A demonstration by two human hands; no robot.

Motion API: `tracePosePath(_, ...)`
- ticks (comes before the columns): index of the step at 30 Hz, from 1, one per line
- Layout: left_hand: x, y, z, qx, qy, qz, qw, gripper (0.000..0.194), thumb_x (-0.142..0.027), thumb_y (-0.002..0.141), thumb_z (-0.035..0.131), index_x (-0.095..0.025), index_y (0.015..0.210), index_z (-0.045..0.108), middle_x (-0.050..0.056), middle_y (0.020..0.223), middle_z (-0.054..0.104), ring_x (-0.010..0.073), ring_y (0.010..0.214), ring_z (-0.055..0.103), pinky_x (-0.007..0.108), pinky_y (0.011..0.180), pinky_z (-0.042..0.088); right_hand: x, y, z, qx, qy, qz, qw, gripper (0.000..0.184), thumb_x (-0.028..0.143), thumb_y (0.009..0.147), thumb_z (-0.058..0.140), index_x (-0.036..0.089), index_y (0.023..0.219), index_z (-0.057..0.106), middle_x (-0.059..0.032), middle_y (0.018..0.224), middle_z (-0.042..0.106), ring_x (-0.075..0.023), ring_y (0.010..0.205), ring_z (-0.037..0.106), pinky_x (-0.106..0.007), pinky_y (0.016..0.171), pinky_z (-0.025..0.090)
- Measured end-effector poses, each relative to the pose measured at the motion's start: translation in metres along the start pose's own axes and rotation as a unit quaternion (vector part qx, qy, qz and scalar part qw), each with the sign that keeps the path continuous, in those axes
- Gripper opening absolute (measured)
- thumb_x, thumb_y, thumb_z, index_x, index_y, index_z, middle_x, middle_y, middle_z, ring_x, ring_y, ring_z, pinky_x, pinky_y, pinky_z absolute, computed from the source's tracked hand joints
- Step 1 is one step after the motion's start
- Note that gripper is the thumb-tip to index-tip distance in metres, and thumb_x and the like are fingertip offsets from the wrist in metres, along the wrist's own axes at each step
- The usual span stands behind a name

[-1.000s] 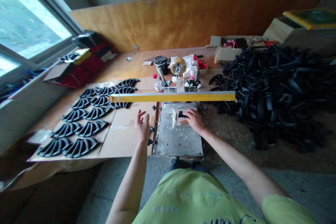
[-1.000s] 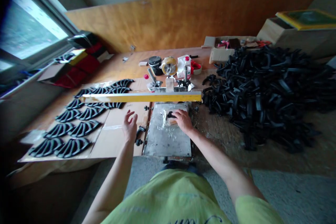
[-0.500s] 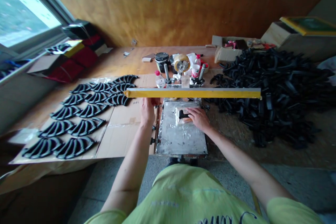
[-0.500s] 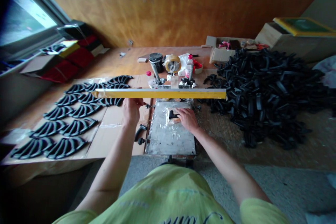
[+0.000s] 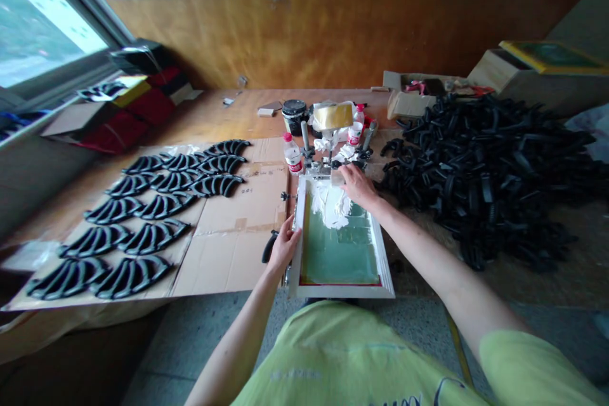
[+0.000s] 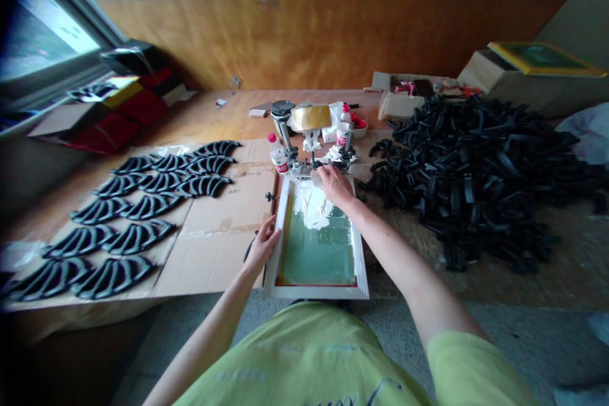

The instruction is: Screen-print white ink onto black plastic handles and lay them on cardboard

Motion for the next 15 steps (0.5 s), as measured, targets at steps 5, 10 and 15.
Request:
tracePosePath(5, 0.008, 0.004, 0.002, 0.023, -0.051, -0.039, 0.998, 0.068, -0.051, 0.076, 0.066, -0.021, 0.136, 0.055, 0.0, 0.074, 0.065, 0.0123, 0.061, 0.055, 0.022, 0.055, 0.042, 0.017, -0.027, 0.023, 0.095, -0.048, -0.041, 0.993, 0.013, 0.011, 0.083, 0.055, 0.015, 0.091, 0.064, -0.0121, 0.097, 0.067, -0.024, 0.094, 0.058, -0.033, 0.084, 0.045)
tracePosePath(10, 0.011, 0.003, 0.001, 0.02, -0.066, -0.05, 0.996, 0.067, -0.051, 0.075, 0.068, -0.021, 0.133, 0.057, -0.001, 0.073, 0.064, 0.0124, 0.059, 0.055, 0.022, 0.053, 0.041, 0.041, -0.072, 0.01, 0.127, 0.004, -0.213, 0.969, 0.017, 0.006, 0.078, 0.053, 0.016, 0.087, 0.064, -0.0082, 0.088, 0.066, -0.0218, 0.089, 0.058, -0.03, 0.08, 0.043)
tracePosePath(15, 0.01, 0.001, 0.001, 0.005, -0.08, -0.052, 0.995, 0.069, -0.052, 0.074, 0.069, -0.021, 0.134, 0.056, 0.0, 0.076, 0.066, 0.014, 0.063, 0.058, 0.023, 0.055, 0.043, 0.042, -0.066, 0.002, 0.097, 0.016, -0.155, 0.983, 0.01, 0.01, 0.082, 0.056, 0.017, 0.084, 0.063, -0.0071, 0.086, 0.065, -0.0207, 0.086, 0.058, -0.03, 0.078, 0.043)
Point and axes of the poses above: each hand's wrist, its own y-axis towards the middle knuckle, its own z-axis out of the palm, x = y × z, the point moved 4 cm from there along y, towards the middle knuckle
